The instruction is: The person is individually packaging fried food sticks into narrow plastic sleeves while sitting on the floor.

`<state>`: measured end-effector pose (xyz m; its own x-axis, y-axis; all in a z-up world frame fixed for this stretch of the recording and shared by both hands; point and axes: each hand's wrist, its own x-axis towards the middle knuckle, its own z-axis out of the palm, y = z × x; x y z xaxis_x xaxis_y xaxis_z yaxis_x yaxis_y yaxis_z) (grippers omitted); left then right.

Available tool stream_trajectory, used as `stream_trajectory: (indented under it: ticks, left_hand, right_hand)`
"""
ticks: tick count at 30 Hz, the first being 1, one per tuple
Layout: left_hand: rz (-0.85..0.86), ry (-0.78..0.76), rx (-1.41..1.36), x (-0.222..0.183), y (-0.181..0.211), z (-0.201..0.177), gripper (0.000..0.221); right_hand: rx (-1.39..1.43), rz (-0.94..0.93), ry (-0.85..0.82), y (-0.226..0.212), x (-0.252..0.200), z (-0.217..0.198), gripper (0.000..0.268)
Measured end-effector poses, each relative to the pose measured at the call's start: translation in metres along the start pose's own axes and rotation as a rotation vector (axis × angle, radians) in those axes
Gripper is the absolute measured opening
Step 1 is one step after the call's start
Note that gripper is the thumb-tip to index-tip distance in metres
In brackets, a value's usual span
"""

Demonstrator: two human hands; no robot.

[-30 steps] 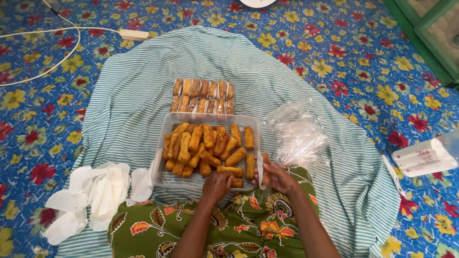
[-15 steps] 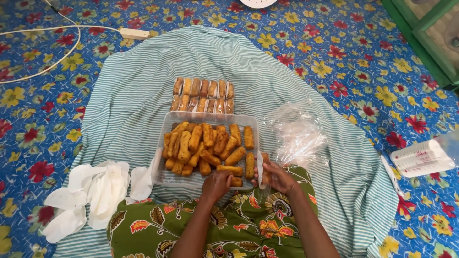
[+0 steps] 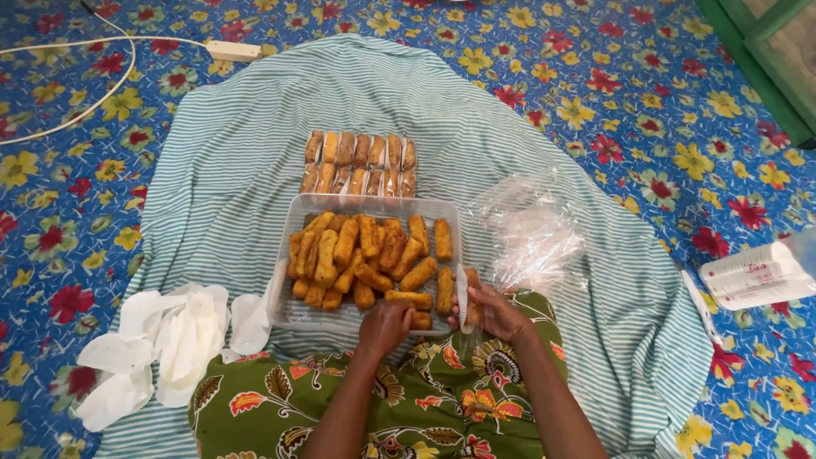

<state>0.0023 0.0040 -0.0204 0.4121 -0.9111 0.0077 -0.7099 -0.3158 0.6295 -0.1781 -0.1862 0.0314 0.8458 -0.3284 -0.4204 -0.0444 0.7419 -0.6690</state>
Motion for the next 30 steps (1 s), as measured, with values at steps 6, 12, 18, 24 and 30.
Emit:
stream_trajectory:
  ticks: [6, 12, 18, 24, 30]
  left_hand:
    - [-0.013, -0.005, 0.017, 0.001, 0.001, 0.0, 0.028]
    - [-0.024, -0.015, -0.01, 0.001, 0.0, 0.001, 0.029]
    - [-0.033, -0.03, -0.023, 0.001, 0.005, -0.003, 0.029]
    - [-0.044, -0.048, -0.034, 0.003, 0.006, -0.005, 0.03]
    - [-0.072, -0.078, -0.041, 0.002, 0.013, -0.013, 0.031]
  right_hand:
    - [-0.016, 0.001, -0.023, 0.006, 0.008, -0.011, 0.044]
    - [-0.004, 0.01, -0.054, 0.0, 0.004, 0.0, 0.05]
    - [-0.011, 0.015, -0.048, 0.004, 0.011, -0.012, 0.045]
    - [-0.005, 0.025, -0.036, -0.002, 0.007, -0.003, 0.041]
    - [-0.032, 0.018, -0.085, -0.002, 0.008, -0.003, 0.055]
